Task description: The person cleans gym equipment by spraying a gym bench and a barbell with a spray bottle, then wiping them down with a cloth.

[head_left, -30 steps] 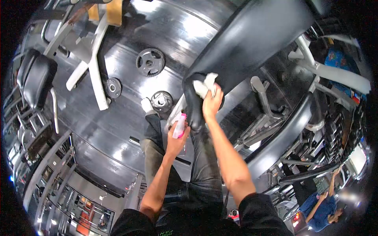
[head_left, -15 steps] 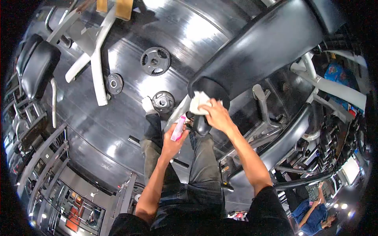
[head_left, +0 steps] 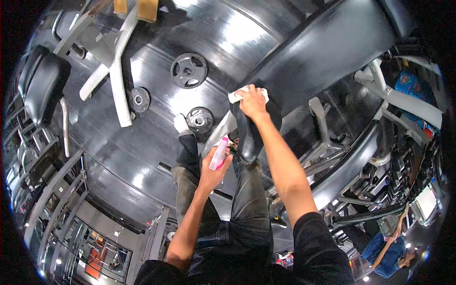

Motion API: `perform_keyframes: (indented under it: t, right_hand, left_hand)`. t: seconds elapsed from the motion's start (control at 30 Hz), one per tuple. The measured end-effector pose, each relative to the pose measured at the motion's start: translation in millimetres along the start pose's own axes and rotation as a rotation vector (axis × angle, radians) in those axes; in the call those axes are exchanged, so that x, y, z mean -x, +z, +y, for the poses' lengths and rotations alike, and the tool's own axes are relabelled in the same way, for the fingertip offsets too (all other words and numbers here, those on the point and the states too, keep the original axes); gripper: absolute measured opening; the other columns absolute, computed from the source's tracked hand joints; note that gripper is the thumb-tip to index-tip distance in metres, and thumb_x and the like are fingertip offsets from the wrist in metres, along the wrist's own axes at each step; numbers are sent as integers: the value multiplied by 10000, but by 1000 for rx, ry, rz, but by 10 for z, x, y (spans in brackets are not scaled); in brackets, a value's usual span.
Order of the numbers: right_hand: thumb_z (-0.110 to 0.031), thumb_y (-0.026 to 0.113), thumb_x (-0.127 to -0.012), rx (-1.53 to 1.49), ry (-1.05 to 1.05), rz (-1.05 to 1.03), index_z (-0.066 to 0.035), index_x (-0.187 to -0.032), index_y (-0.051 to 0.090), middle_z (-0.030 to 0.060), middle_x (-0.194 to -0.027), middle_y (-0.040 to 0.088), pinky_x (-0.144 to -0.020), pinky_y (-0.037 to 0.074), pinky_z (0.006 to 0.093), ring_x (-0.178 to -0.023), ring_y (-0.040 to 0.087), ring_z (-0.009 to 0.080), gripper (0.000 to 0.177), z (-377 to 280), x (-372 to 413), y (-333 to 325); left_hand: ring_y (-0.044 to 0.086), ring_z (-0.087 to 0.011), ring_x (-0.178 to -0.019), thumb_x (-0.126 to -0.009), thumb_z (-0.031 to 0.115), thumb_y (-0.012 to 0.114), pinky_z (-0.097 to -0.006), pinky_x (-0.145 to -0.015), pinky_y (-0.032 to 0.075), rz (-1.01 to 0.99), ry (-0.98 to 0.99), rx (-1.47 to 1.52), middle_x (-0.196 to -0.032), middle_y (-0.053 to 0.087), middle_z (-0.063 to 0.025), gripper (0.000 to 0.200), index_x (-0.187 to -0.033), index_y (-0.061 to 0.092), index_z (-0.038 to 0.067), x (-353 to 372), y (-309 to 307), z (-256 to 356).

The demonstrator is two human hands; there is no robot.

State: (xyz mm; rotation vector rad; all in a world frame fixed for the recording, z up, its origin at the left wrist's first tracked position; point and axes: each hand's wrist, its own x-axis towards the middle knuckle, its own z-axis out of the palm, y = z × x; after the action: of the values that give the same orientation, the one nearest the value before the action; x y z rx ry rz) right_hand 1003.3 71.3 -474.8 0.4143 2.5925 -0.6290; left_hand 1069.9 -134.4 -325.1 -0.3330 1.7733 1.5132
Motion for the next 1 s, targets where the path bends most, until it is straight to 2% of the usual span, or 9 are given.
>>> perform_keyframes:
  t: [0.1,0.23,0.33,0.53,0.63,0.67,0.77,0.9,1.0]
  right_hand:
    - [-57,601,-733,-110,-127,16,-239,-1026,707,168,-1153,506,-884,483,452,-1043,503,367,361,-41,425,-137]
    - [-67,616,-711,-148,-152,-431,-231,-1063,686,202,-1107,552,-919,458,426,-994,551,381,395,-76,962,-692]
    - [-211,601,-740,-316,-175,-599,-190,-1092,675,197,-922,616,-876,471,421,-919,606,354,360,33,722,-888]
    - [-128,609,-768,-210,-132,232,-246,-1002,711,104,-1093,568,-831,498,405,-998,528,318,281,-178,69,-359]
    - [-183,613,-785,65,-147,-119,-218,-949,731,100,-1159,555,-916,416,535,-1135,472,298,205,-297,177,-11]
    - [-187,585,-804,106,-210,8,-154,-930,733,106,-1203,539,-937,371,583,-1191,437,306,197,-334,268,131]
    - [-161,599,-783,125,-275,-220,-105,-897,725,120,-1215,527,-908,389,589,-1221,419,331,179,-446,690,-138]
    - [-82,630,-719,-76,-246,-235,-156,-970,711,131,-1181,531,-891,458,523,-1156,468,362,274,-345,1269,-447]
    - [-79,579,-752,-348,-203,-616,-143,-1061,674,159,-1117,576,-912,462,409,-1080,536,330,330,-113,1297,-828]
  left_hand:
    - [545,-57,-758,-854,91,676,-222,-669,457,14,-26,22,-846,612,-10,208,-1031,605,7,-34,-16,58]
    - [540,-50,-747,-858,96,672,-219,-658,454,12,31,9,-839,609,-5,202,-1029,601,17,-46,-54,37]
    - [538,-52,-743,-862,113,674,-222,-652,452,-11,6,3,-838,608,-5,200,-1023,599,21,-42,-62,15]
    - [531,-56,-721,-866,148,685,-227,-637,446,-7,53,-57,-835,606,-9,212,-1019,599,29,5,-70,-22]
    - [522,-51,-705,-864,145,689,-224,-625,438,20,162,-115,-830,601,-7,214,-1023,599,33,-16,-72,-47]
    - [518,-49,-701,-863,140,689,-221,-619,434,27,216,-154,-827,599,-7,213,-1024,598,34,-10,-89,-47]
    - [515,-55,-700,-861,120,685,-219,-613,430,-10,55,-45,-827,597,-8,208,-1025,597,28,48,-119,154]
    - [518,-58,-701,-860,104,680,-219,-610,430,-24,47,-70,-825,592,-8,200,-1020,594,22,38,-138,253]
    - [515,-57,-692,-858,93,675,-220,-605,429,-43,159,-95,-824,585,-5,191,-1013,591,18,44,-160,266]
